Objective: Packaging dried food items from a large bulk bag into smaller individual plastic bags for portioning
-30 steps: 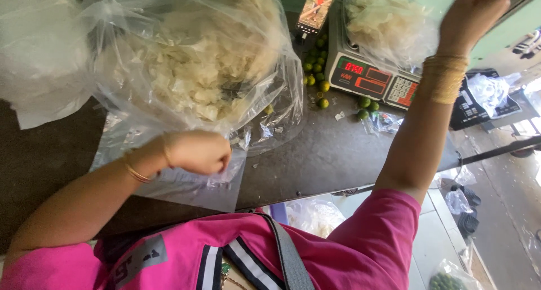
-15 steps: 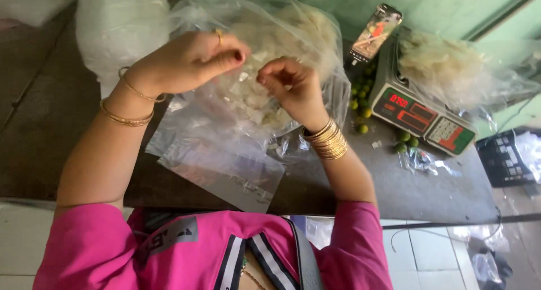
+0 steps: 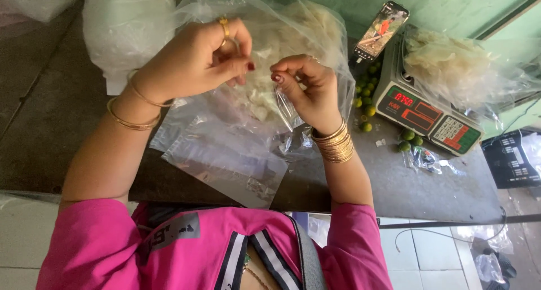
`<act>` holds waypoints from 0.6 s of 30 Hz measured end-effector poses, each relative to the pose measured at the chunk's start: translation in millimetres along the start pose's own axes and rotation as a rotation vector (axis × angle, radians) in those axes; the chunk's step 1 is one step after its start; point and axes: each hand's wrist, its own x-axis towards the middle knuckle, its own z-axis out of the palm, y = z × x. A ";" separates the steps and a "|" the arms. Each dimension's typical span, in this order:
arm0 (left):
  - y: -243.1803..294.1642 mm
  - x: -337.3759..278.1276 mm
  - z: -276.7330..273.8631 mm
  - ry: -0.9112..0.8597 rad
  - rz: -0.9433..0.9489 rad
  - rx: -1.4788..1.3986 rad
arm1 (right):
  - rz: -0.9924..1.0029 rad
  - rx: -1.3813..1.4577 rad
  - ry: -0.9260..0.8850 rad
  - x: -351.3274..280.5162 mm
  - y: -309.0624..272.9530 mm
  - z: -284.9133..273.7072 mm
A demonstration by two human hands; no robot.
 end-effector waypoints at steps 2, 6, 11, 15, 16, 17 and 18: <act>-8.7 1.2 -2.7 -0.049 0.070 -0.004 | -0.057 0.068 -0.024 1.0 4.8 -2.7; -26.8 1.0 -10.1 -0.195 0.165 -0.226 | -0.159 0.320 -0.281 7.3 8.0 -5.9; -41.6 -1.8 -12.9 -0.355 0.173 -0.484 | -0.088 0.317 -0.433 7.3 19.0 -4.5; -30.3 -7.1 -26.1 -0.513 0.178 -0.564 | 0.012 0.354 -0.419 8.3 51.5 -13.0; -26.6 -9.6 -32.9 -0.540 0.140 -0.464 | 0.054 0.204 -0.408 10.6 56.5 -17.4; -23.3 -12.7 -38.2 -0.541 0.139 -0.463 | 0.054 0.206 -0.407 3.8 77.5 -14.8; -19.8 -15.9 -43.7 -0.553 0.147 -0.366 | 0.155 -0.300 -0.477 -2.9 98.2 -12.0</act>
